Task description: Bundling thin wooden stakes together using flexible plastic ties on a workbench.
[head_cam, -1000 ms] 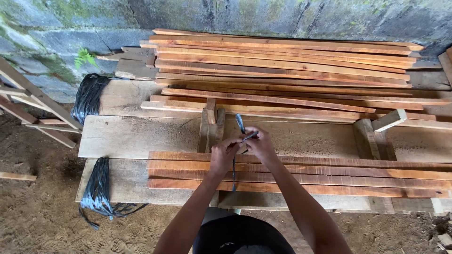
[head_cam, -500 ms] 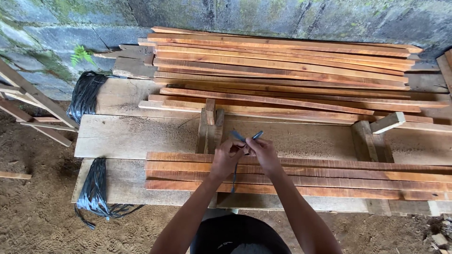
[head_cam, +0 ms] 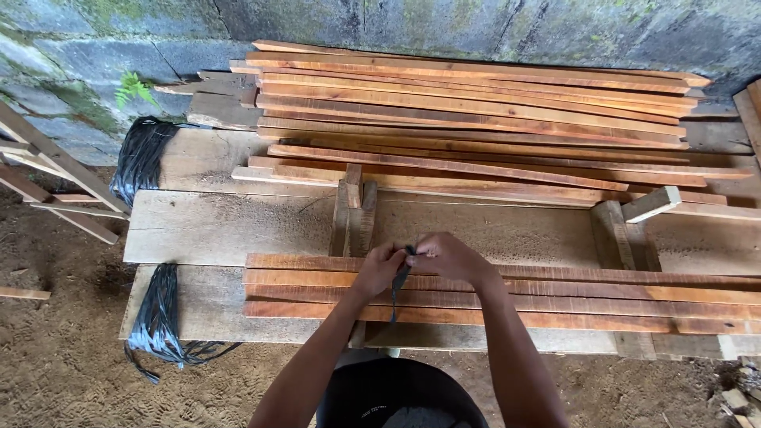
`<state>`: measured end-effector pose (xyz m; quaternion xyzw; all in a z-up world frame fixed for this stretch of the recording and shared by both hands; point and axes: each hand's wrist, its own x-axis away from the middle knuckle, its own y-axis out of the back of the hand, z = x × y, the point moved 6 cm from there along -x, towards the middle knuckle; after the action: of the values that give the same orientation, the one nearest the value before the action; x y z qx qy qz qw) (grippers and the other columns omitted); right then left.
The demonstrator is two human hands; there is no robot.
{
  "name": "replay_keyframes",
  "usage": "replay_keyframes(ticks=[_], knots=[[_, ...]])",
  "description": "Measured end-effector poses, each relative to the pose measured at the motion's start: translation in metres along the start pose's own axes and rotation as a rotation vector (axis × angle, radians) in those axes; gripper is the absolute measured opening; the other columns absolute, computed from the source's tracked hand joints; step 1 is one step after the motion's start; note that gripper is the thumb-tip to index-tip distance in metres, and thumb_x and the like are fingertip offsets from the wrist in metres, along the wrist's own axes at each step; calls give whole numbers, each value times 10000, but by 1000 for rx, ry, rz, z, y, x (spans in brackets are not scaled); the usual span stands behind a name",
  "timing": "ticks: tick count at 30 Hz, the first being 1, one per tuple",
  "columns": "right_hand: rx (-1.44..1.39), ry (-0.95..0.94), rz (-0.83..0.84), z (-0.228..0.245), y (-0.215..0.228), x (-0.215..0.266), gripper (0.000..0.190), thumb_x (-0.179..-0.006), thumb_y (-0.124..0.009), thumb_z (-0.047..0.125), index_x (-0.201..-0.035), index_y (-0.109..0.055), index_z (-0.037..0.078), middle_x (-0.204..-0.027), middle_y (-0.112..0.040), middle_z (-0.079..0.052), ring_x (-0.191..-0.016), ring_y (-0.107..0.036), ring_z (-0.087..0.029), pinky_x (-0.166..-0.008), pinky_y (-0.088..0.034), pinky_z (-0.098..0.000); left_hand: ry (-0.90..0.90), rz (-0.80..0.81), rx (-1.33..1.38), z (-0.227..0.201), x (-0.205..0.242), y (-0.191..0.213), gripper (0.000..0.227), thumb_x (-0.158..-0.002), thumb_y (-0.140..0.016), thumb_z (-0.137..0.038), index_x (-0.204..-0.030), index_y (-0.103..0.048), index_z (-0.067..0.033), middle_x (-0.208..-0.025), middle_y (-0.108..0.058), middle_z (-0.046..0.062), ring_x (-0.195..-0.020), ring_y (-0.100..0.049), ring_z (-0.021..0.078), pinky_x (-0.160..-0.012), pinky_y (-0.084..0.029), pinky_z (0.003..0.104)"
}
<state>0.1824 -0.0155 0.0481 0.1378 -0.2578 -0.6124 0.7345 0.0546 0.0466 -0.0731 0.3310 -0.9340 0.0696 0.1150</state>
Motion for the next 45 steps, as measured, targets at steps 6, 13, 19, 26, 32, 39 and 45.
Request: replay_keyframes(ticks=[6, 13, 19, 26, 32, 39, 45], knots=[[535, 51, -220, -29, -22, 4, 209, -938, -647, 282, -873, -763, 120, -863, -670, -96, -891, -676, -346, -812, -528, -460, -83, -21, -184, -30, 14, 0, 190, -1109, -499, -166, -1152, -586, -2, -949, -631, 250, -949, -673, 389, -769, -518, 587], [740, 236, -419, -47, -35, 4, 175, -976, -623, 295, -911, -745, 187, -950, -673, -16, -934, -688, -243, -856, -528, -405, 51, -26, -132, -35, 20, 6, 225, -1117, -501, -244, -973, -616, -114, -805, -653, 84, -765, -612, 181, -708, -508, 455], [722, 363, -523, -63, -38, -3, 174, -924, -684, 218, -1068, -754, 150, -1051, -669, -46, -987, -690, -292, -892, -539, -438, 244, 36, -103, -29, 16, -19, 612, -1129, -383, -474, -872, -751, -57, -749, -733, 157, -693, -717, 212, -805, -571, 461], [758, 419, -470, -48, -41, -4, 231, -956, -669, 254, -1137, -751, 134, -1097, -676, -68, -1014, -700, -301, -887, -558, -446, 269, -83, 163, -13, 15, -5, 680, -1115, -394, -528, -1548, -425, -5, -1398, -544, 297, -1252, -588, 394, -1072, -498, 514], [737, 379, -284, -22, -36, 2, 244, -898, -709, 262, -1105, -779, 153, -1099, -702, -105, -1046, -692, -349, -901, -543, -495, 53, -140, -34, 8, 3, 21, 290, -1142, -441, -233, -1183, -585, 15, -1031, -707, 202, -921, -714, 272, -737, -557, 469], [151, 260, -326, -19, -12, -2, 175, -926, -767, 248, -1074, -834, 184, -1021, -758, -63, -1048, -698, -281, -958, -528, -426, -28, -243, -161, -22, 12, 13, 326, -1161, -307, -252, -1115, -496, 10, -825, -617, 188, -658, -584, 205, -556, -424, 444], [-865, -209, -714, -116, -46, -18, 173, -916, -835, 142, -971, -763, -4, -851, -763, -193, -704, -743, -254, -640, -612, -352, 19, -285, -156, -16, 12, 18, 616, -1162, -318, -310, -1560, -154, 130, -1186, -621, 365, -913, -701, 381, -641, -542, 567]])
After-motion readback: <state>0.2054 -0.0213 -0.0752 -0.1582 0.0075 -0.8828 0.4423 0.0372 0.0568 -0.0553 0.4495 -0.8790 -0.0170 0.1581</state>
